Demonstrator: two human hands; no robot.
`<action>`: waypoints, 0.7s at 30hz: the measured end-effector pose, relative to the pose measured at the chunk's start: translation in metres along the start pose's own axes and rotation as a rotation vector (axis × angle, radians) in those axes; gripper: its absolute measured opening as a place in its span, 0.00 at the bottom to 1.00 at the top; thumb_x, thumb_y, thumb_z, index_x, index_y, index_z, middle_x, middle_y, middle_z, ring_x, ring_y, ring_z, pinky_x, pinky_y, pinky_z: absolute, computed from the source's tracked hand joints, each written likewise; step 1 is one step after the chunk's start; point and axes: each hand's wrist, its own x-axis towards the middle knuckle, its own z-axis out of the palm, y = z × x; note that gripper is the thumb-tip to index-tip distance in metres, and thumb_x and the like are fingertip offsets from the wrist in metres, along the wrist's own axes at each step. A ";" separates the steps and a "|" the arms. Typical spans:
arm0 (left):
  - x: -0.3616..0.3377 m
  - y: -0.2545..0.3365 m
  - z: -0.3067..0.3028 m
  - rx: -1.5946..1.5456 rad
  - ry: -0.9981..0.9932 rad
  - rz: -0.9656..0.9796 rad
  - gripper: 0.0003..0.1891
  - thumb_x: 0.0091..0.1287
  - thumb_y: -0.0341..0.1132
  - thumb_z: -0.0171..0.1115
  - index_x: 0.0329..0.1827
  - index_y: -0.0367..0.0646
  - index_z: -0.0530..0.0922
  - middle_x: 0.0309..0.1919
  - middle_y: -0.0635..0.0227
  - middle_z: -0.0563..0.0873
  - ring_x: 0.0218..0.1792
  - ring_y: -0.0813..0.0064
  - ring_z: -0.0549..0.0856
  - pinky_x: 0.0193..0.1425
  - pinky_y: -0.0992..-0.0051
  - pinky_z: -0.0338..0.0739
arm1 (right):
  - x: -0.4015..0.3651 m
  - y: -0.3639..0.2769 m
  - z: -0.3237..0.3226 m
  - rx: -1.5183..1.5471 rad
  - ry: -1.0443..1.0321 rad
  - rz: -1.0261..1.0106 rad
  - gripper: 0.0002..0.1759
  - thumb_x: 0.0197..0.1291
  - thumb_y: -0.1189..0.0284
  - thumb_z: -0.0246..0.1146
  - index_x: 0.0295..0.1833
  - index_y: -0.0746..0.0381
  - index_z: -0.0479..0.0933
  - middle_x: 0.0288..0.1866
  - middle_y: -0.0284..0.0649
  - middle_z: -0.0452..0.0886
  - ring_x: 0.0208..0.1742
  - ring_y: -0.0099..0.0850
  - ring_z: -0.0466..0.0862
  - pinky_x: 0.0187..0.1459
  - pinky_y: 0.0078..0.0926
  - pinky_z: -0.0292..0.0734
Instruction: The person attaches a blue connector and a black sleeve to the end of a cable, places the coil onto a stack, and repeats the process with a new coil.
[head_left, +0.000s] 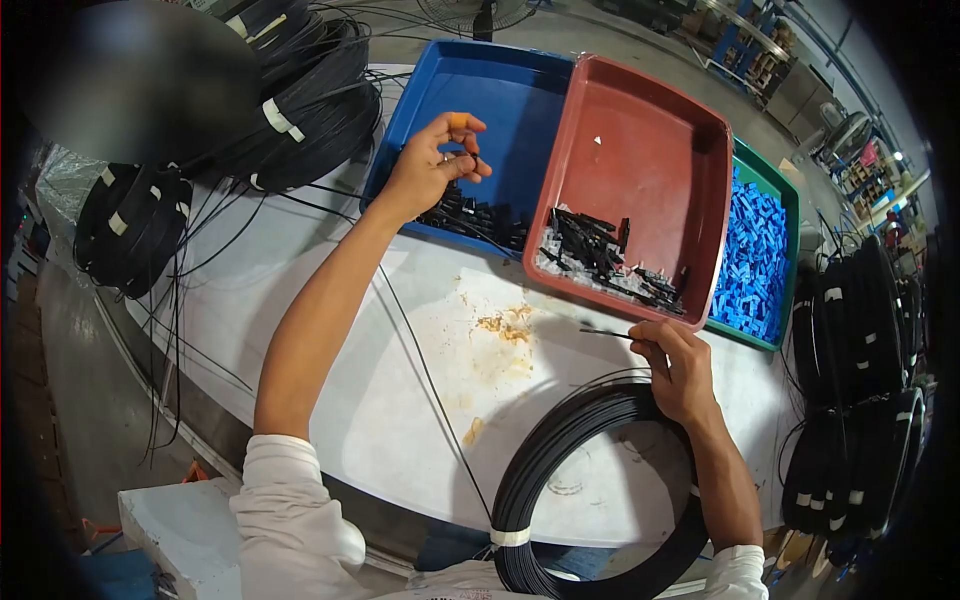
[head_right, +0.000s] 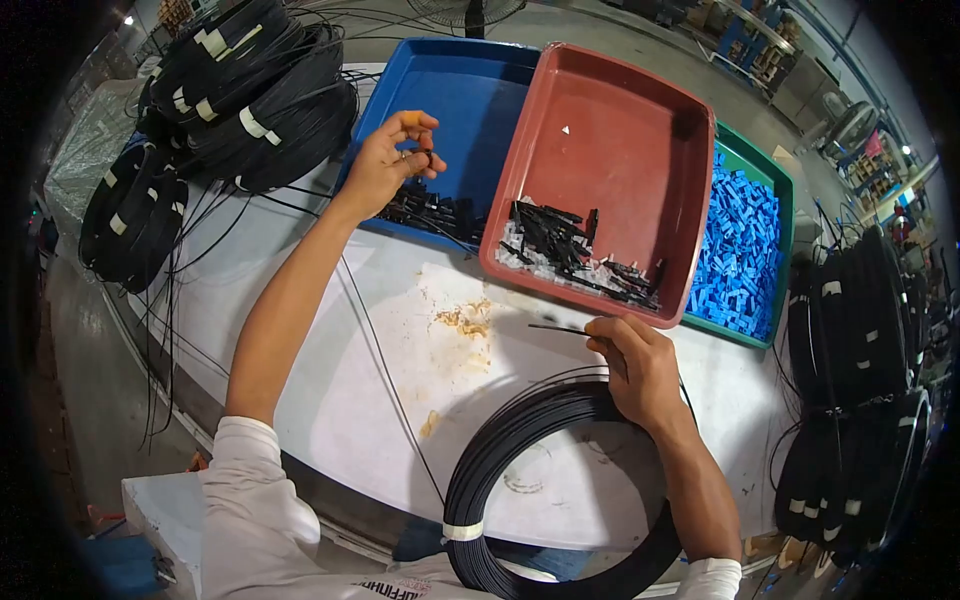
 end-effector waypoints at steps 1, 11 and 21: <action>-0.004 0.001 0.000 -0.006 0.005 0.003 0.20 0.66 0.16 0.63 0.60 0.42 0.76 0.40 0.67 0.82 0.45 0.74 0.88 0.48 0.78 0.83 | 0.000 -0.001 0.000 -0.006 0.018 -0.009 0.12 0.55 0.89 0.65 0.45 0.66 0.81 0.36 0.46 0.84 0.36 0.44 0.87 0.37 0.35 0.81; -0.046 0.024 0.020 -0.012 -0.055 0.176 0.26 0.61 0.16 0.68 0.62 0.37 0.70 0.42 0.60 0.85 0.49 0.68 0.88 0.52 0.75 0.85 | 0.011 -0.013 -0.010 -0.013 -0.061 0.080 0.08 0.58 0.85 0.67 0.42 0.65 0.80 0.37 0.45 0.81 0.35 0.43 0.84 0.36 0.34 0.79; -0.111 0.053 0.100 0.033 -0.045 0.179 0.25 0.63 0.18 0.70 0.60 0.37 0.68 0.44 0.55 0.87 0.47 0.70 0.88 0.55 0.72 0.84 | 0.024 -0.039 -0.012 0.157 0.020 0.081 0.07 0.58 0.81 0.70 0.42 0.68 0.82 0.35 0.42 0.80 0.33 0.33 0.83 0.34 0.28 0.76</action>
